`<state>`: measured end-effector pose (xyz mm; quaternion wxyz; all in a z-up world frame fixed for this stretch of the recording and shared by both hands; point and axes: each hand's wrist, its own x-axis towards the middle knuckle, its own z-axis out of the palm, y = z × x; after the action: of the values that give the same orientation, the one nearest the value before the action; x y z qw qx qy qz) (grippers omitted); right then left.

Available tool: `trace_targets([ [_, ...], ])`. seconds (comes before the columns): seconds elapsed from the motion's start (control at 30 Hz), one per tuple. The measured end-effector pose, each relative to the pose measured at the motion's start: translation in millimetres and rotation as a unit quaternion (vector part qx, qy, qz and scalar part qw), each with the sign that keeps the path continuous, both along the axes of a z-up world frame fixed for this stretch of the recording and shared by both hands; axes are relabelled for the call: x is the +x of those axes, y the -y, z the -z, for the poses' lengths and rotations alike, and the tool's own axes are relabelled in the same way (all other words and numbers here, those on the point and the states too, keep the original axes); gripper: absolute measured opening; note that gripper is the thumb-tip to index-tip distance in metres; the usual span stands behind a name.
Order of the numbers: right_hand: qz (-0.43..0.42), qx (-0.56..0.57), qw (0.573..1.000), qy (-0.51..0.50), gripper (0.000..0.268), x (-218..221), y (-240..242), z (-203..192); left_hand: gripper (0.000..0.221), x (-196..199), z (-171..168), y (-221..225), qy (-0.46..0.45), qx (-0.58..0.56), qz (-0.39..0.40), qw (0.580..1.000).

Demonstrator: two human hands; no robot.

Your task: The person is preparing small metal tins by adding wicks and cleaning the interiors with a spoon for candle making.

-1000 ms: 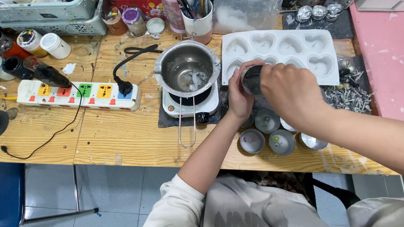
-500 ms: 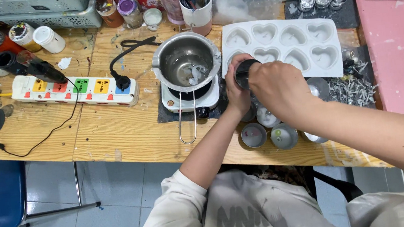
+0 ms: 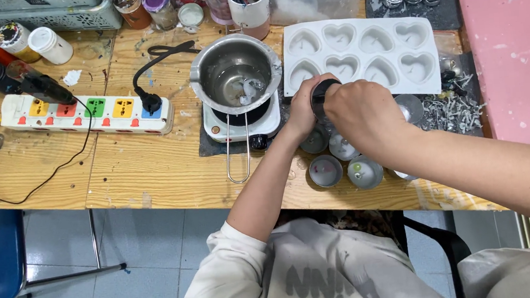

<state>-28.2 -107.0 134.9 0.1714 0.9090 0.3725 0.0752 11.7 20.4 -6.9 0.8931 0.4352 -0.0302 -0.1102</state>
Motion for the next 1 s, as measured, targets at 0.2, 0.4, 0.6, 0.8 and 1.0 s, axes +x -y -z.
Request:
trace_targets([
  [0.2,-0.021,-0.041,0.999,-0.025,0.006,-7.3,11.5,13.4,0.046,9.9,27.1,2.1,0.024,0.109,0.045,0.993],
  [0.4,0.034,0.049,0.995,-0.079,0.006,8.9,29.8,4.3,0.048,9.2,18.7,6.6,0.07,0.13,-0.013,0.989],
  [0.6,0.122,0.167,0.913,-0.351,0.049,67.2,42.0,27.4,0.047,1.1,8.2,8.9,0.214,0.225,-0.207,0.928],
  [0.8,0.159,0.159,0.88,-0.419,0.053,88.4,21.4,-21.3,0.049,6.1,9.3,14.9,-0.019,-0.009,-0.117,0.993],
  [1.0,0.02,0.115,0.987,-0.108,0.055,67.5,-37.6,-53.9,0.045,10.3,12.9,20.0,-0.065,-0.015,-0.101,0.993],
])
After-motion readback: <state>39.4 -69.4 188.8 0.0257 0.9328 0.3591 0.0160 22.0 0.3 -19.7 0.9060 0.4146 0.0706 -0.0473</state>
